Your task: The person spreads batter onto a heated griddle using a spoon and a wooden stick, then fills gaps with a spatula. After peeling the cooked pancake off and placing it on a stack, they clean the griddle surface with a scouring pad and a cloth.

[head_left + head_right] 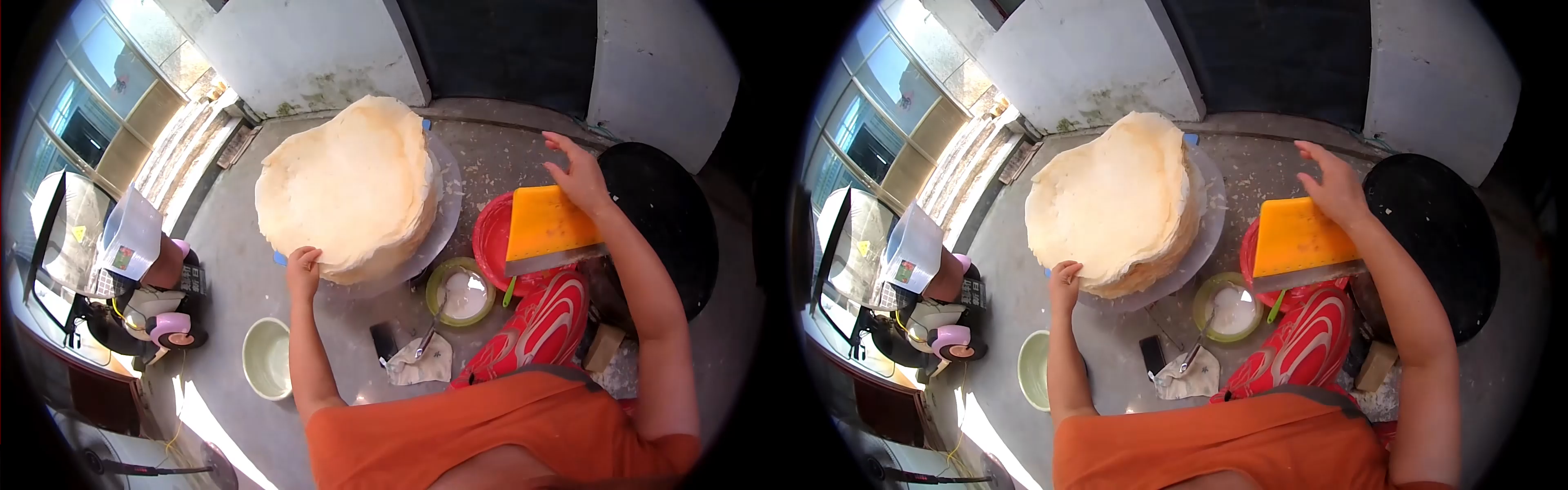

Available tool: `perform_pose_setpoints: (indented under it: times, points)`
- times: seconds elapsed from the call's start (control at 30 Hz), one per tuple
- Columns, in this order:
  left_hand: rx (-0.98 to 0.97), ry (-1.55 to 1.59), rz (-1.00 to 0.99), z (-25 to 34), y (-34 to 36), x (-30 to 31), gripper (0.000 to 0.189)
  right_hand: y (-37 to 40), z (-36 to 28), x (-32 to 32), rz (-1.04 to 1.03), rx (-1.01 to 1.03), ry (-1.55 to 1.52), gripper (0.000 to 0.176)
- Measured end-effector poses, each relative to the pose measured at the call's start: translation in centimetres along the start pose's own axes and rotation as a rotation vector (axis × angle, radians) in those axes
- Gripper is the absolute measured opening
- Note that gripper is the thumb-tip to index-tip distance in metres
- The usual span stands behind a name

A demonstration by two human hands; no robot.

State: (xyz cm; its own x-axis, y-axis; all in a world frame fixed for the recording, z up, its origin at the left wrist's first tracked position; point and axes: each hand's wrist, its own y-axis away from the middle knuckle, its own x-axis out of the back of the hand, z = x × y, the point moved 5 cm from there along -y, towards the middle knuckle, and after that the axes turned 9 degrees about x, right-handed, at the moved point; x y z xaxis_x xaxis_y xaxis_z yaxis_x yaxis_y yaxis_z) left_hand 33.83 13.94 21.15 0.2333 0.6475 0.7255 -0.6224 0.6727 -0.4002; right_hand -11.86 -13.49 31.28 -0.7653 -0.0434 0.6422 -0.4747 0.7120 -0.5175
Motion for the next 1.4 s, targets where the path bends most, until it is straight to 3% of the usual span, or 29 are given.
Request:
perform_pose_setpoints:
  times: [0.1, 0.13, 0.23, 0.37, 0.5, 0.57, 0.63, 0.67, 0.73, 0.8, 0.83, 0.97, 1.03, 1.1, 1.17, 1.27, 1.3, 1.33, 1.37, 1.4]
  points:
    - [-0.083, -0.213, -0.117, 2.0, -1.2, -0.1, 0.014, 2.4, 2.5, 3.3, 0.038, -0.272, 0.077, 0.047]
    - [-0.102, -0.304, -0.184, 3.0, -1.4, -0.3, 0.013, 3.2, 3.8, 4.1, 0.059, -0.261, 0.092, 0.047]
    - [0.067, -0.188, -0.18, 5.2, -1.9, -0.4, 0.015, 6.2, 8.6, 6.2, 0.148, -0.196, 0.094, 0.045]
    - [0.058, -0.181, -0.384, 4.9, -1.4, -2.1, 0.016, 10.4, 10.9, 8.7, 0.136, -0.371, 0.062, 0.04]
    - [0.024, -0.09, -0.381, 5.0, -0.5, -2.4, 0.019, 15.1, 14.9, 10.7, 0.268, -0.546, -0.038, 0.027]
    - [-0.029, -0.423, -0.416, 7.8, 0.5, -1.5, 0.026, 18.4, 17.6, 11.5, 0.248, -0.893, -0.054, 0.041]
    - [-0.186, -0.696, -0.238, 9.5, 1.5, -1.4, 0.029, 20.7, 15.2, 11.4, 0.154, -1.214, -0.204, 0.063]
    - [-0.227, -0.585, -0.176, 11.1, 2.1, -1.4, 0.029, 22.0, 14.1, 11.0, 0.212, -1.236, -0.26, 0.073]
    - [-0.325, -0.362, -0.128, 14.7, 3.9, -2.2, 0.027, 25.4, 15.6, 10.7, -0.139, -1.171, -0.344, 0.053]
    - [-0.407, -0.183, -0.172, 17.3, 5.6, -3.6, 0.027, 27.7, 15.4, 10.8, -0.157, -1.11, -0.637, 0.028]
    - [-0.43, -0.112, -0.212, 18.5, 6.5, -4.6, 0.027, 29.1, 15.8, 11.5, -0.103, -1.144, -0.628, 0.028]
    - [-0.503, 0.056, -0.344, 22.6, 10.0, -8.3, 0.027, 33.0, 19.0, 15.9, 0.39, -1.073, -0.403, 0.025]
    - [-0.427, 0.228, -0.498, 23.6, 11.6, -10.5, 0.034, 36.1, 21.8, 19.1, 0.648, -1.116, -0.117, 0.031]
    - [-0.418, 0.326, -0.611, 26.4, 14.2, -12.6, 0.045, 38.5, 24.2, 22.2, 0.98, -1.146, -0.13, 0.031]
    - [-0.457, 0.39, -0.743, 27.2, 16.1, -14.3, 0.068, 37.7, 25.2, 22.6, 0.963, -1.188, -0.037, 0.031]
    - [-0.45, 0.43, -0.913, 28.6, 18.5, -16.1, 0.082, 34.9, 30.3, 21.3, 0.858, -1.268, 0.198, 0.036]
    - [-0.446, 0.426, -0.96, 28.8, 19.2, -16.7, 0.085, 33.6, 34.1, 19.9, 0.776, -1.202, 0.243, 0.037]
    - [-0.422, 0.448, -1.03, 29.0, 19.9, -17.3, 0.089, 28.7, 32.2, 17.7, 0.746, -1.139, 0.179, 0.038]
    - [-0.425, 0.442, -1.034, 29.6, 20.4, -17.8, 0.089, 26.3, 34.8, 14.9, 0.672, -1.148, 0.228, 0.04]
    - [-0.401, 0.468, -1.042, 30.2, 20.9, -18.1, 0.091, 21.5, 32.1, 12.3, 0.559, -1.16, 0.27, 0.042]
